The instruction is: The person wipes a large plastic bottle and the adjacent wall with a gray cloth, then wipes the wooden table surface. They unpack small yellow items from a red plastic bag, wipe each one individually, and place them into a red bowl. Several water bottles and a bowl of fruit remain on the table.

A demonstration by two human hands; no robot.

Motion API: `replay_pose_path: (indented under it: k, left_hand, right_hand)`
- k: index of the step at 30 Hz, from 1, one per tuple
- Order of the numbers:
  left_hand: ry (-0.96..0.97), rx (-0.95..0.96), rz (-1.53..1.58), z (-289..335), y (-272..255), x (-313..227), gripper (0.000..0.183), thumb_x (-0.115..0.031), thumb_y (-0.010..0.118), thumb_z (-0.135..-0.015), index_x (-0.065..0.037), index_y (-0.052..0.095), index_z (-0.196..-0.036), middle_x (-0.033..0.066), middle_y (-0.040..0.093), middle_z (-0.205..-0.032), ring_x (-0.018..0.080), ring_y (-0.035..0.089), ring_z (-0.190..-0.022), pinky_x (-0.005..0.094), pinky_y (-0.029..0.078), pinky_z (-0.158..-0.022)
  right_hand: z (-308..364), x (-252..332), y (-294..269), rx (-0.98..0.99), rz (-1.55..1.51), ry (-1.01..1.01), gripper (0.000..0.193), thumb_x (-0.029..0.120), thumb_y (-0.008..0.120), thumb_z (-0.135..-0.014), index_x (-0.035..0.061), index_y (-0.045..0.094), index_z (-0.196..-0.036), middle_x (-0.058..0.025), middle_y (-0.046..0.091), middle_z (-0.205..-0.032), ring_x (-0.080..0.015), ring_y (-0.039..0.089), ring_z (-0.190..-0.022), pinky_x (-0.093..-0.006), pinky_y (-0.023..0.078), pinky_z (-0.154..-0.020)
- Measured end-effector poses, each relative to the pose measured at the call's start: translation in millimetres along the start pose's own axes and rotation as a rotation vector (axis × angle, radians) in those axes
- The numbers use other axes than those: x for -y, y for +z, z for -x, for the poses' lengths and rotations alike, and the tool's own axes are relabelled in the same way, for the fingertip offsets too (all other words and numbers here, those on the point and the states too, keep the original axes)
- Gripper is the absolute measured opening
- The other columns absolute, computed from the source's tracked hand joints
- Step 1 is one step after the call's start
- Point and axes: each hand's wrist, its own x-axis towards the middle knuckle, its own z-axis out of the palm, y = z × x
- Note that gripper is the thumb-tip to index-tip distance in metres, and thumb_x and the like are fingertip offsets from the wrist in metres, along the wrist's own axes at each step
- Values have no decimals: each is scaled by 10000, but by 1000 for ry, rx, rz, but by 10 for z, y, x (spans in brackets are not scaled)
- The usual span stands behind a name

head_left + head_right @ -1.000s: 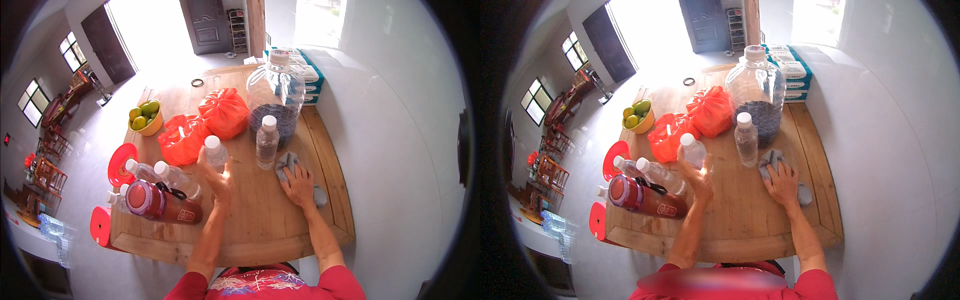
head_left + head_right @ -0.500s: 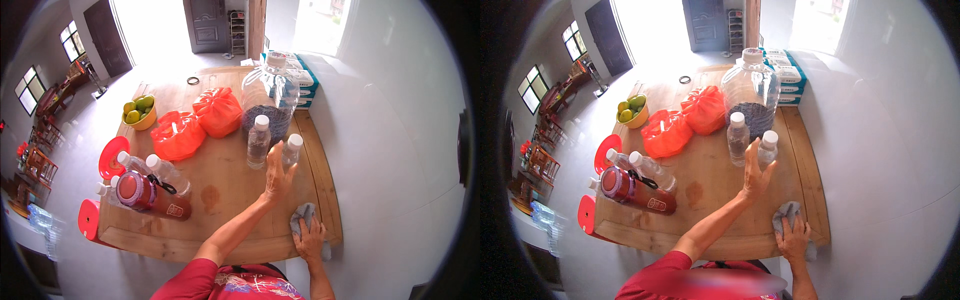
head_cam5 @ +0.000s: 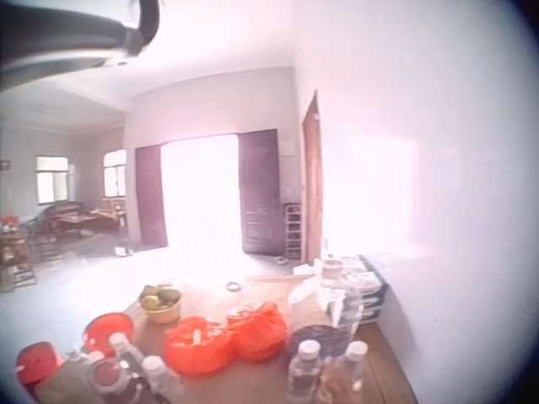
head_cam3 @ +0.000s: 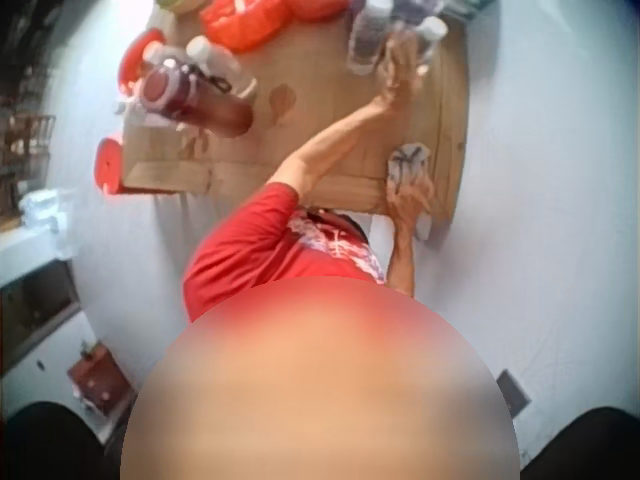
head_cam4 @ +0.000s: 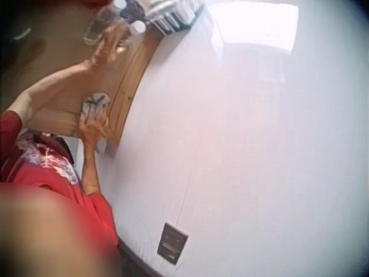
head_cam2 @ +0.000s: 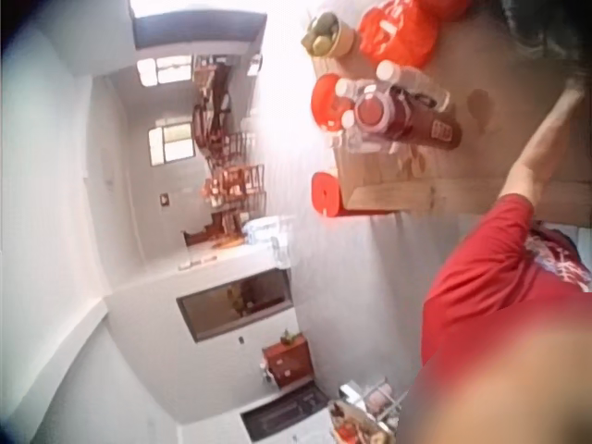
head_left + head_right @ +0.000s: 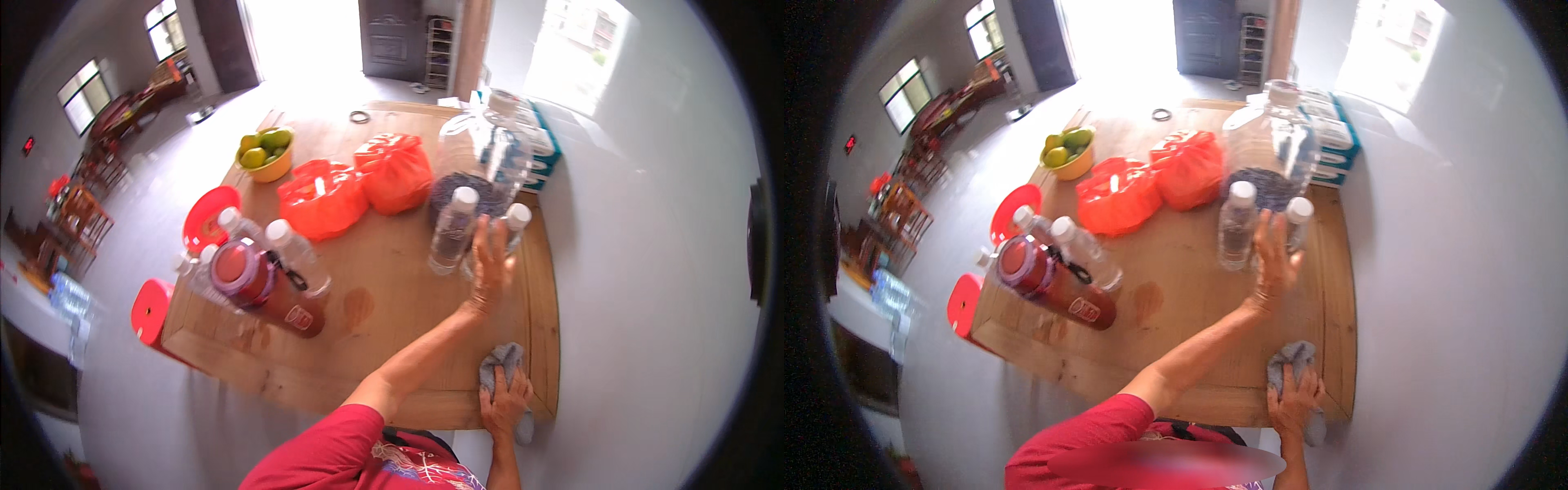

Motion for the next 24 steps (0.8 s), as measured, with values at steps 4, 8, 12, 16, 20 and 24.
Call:
replay_pose_path:
  k: [4, 8, 12, 16, 20, 24]
  left_hand:
    - [153, -50, 66, 103, -472, -315, 769, -115, 796, -731, -3, 354, -1350, 240, 279, -1426, 422, 310, -1327, 515, 301, -1080]
    - [192, -168, -49, 483, -1474, -336, 717, -239, 813, -736, -31, 400, -1284, 231, 326, -1380, 409, 335, -1300, 535, 329, -1040]
    - [116, -238, -367, 861, -2639, -128, 831, -241, 785, -747, -11, 283, -1368, 216, 325, -1375, 360, 336, -1288, 506, 282, -1063]
    - [-224, -231, -414, 791, -3290, -4, 917, -151, 773, -722, 17, 204, -1421, 197, 304, -1403, 301, 325, -1302, 461, 241, -1094]
    - [-411, -251, -288, 527, -3481, 227, 980, -140, 831, -673, 34, 211, -1411, 186, 347, -1377, 272, 354, -1286, 425, 276, -1079]
    - [-586, -221, -250, 464, -3502, 375, 954, -168, 865, -656, 45, 269, -1369, 183, 430, -1301, 281, 437, -1219, 404, 333, -1039]
  right_hand:
    - [15, -48, 41, 6, 23, 3, 581, 321, 646, -782, 89, 536, -1303, -237, 408, -1360, -388, 371, -1275, -539, 280, -1055]
    - [-23, -12, 39, 6, 14, -8, 567, 324, 621, -805, 76, 527, -1306, -232, 403, -1373, -372, 362, -1298, -546, 268, -1059]
    - [-189, 149, 76, 57, -20, -228, 549, 346, 629, -799, 95, 554, -1282, -208, 409, -1378, -347, 353, -1314, -546, 254, -1071]
    - [-476, 954, 47, 159, -242, -579, 525, 329, 662, -764, 97, 596, -1230, -203, 448, -1333, -326, 367, -1307, -520, 247, -1087]
    - [-530, 1733, 285, 142, -348, -848, 460, 362, 652, -792, 129, 616, -1187, -159, 492, -1296, -295, 398, -1285, -492, 275, -1069]
    - [-443, 2331, 356, 200, -429, -1045, 454, 362, 643, -791, 148, 615, -1190, -134, 521, -1256, -291, 421, -1266, -498, 288, -1056]
